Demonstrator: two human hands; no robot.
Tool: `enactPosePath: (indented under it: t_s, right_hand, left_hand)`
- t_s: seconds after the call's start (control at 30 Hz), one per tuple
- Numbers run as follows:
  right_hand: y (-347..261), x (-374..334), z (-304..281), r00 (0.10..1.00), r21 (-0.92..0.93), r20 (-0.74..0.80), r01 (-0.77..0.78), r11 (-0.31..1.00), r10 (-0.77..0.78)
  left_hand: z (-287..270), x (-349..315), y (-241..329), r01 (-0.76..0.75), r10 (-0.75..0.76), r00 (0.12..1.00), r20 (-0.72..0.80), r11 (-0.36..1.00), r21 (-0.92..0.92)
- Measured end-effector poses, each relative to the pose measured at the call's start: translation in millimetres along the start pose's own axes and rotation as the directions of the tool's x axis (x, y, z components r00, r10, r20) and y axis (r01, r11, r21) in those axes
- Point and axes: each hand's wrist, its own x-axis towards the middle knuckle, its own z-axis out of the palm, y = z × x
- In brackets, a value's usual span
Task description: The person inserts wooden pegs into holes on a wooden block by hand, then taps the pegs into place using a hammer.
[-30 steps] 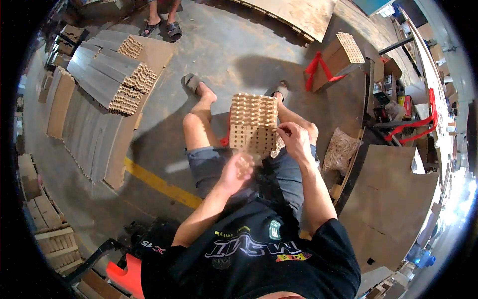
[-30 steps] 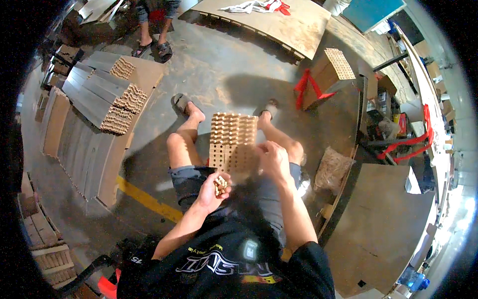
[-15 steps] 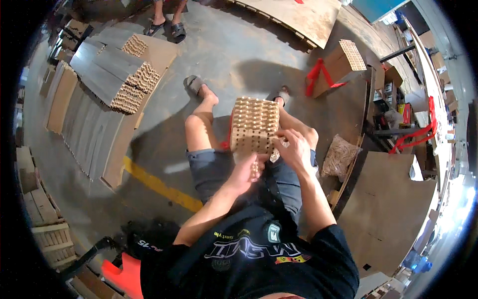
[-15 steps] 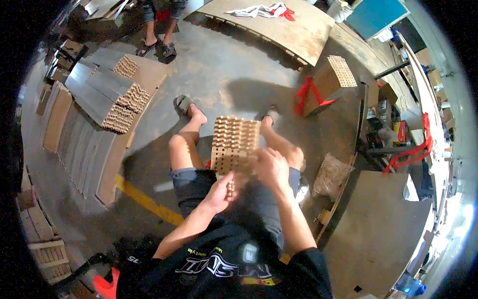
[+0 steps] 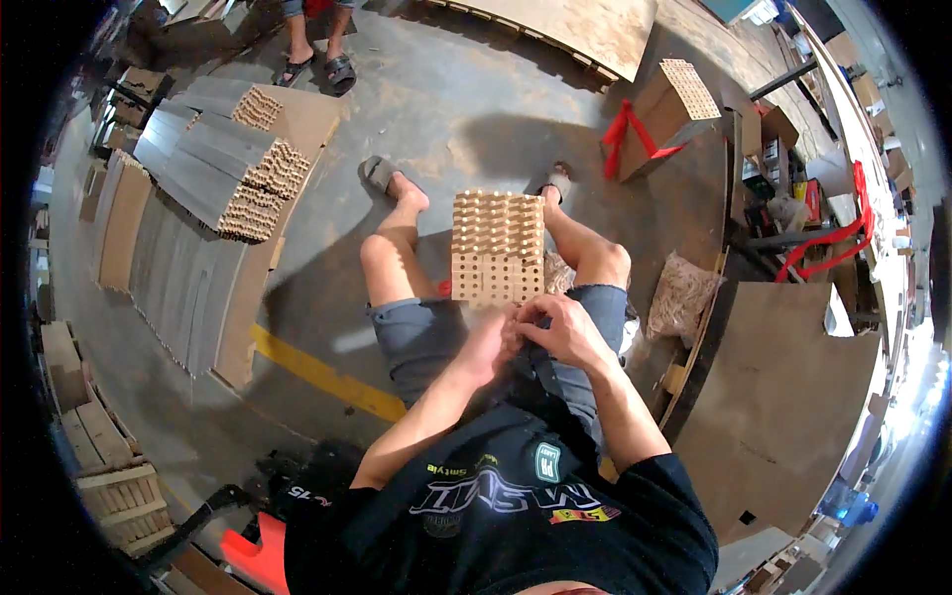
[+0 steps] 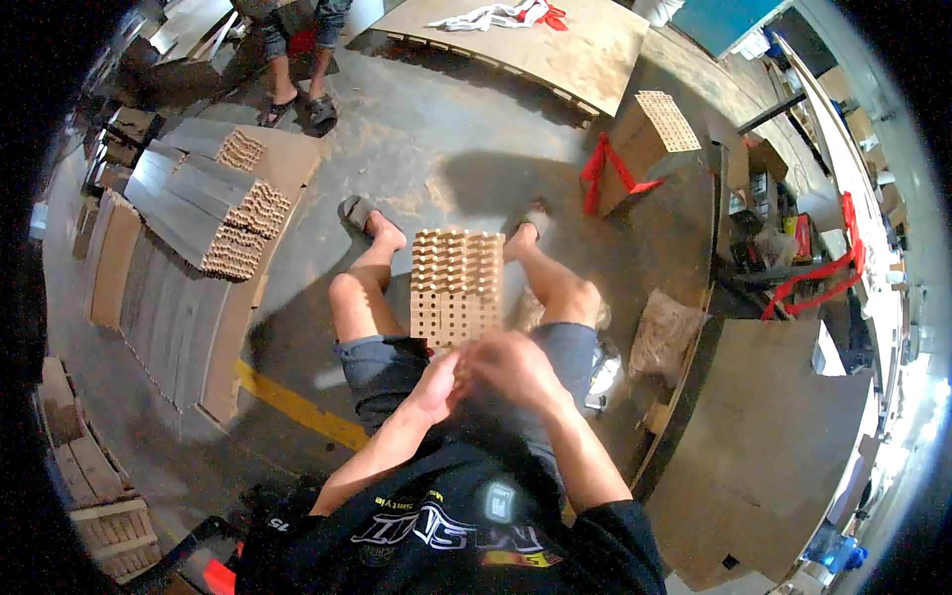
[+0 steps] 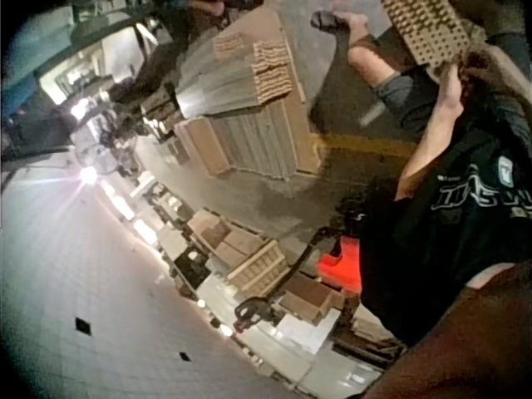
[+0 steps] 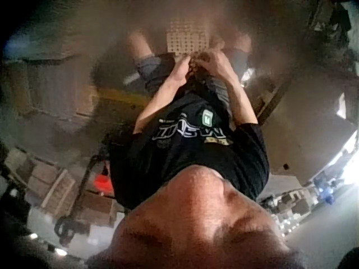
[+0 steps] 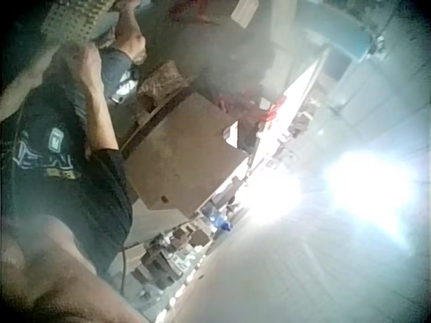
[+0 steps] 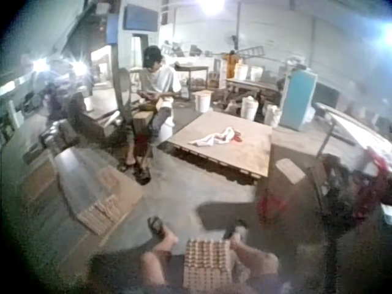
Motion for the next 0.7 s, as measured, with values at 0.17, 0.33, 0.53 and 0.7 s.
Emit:
enactPosePath:
  t_s: [0.17, 0.33, 0.53, 0.7]
  right_hand:
    - [3.7, 5.8, 4.1, 0.990, -0.063, -0.034, 0.135, 0.989, -0.138]
    - [11.5, 23.8, -0.1, 0.940, 0.167, -0.336, 0.008, 0.986, 0.049]
    - [45.1, 58.7, -2.9, 0.877, -0.199, -0.427, 0.145, 0.969, -0.218]
    - [47.1, 67.3, -4.5, 0.903, -0.407, -0.293, 0.179, 0.896, -0.314]
  left_hand:
    - [-12.9, 9.5, -7.8, -0.042, 0.042, 0.999, 0.004, 0.998, -0.048]
    - [-17.8, 11.9, -1.9, -0.044, 0.048, 0.998, 0.034, 0.994, -0.096]
    - [-18.4, 9.0, 3.3, -0.023, 0.040, 0.995, 0.087, 0.982, -0.188]
    - [-21.5, 7.7, 4.6, -0.039, 0.056, 0.994, 0.095, 0.984, -0.176]
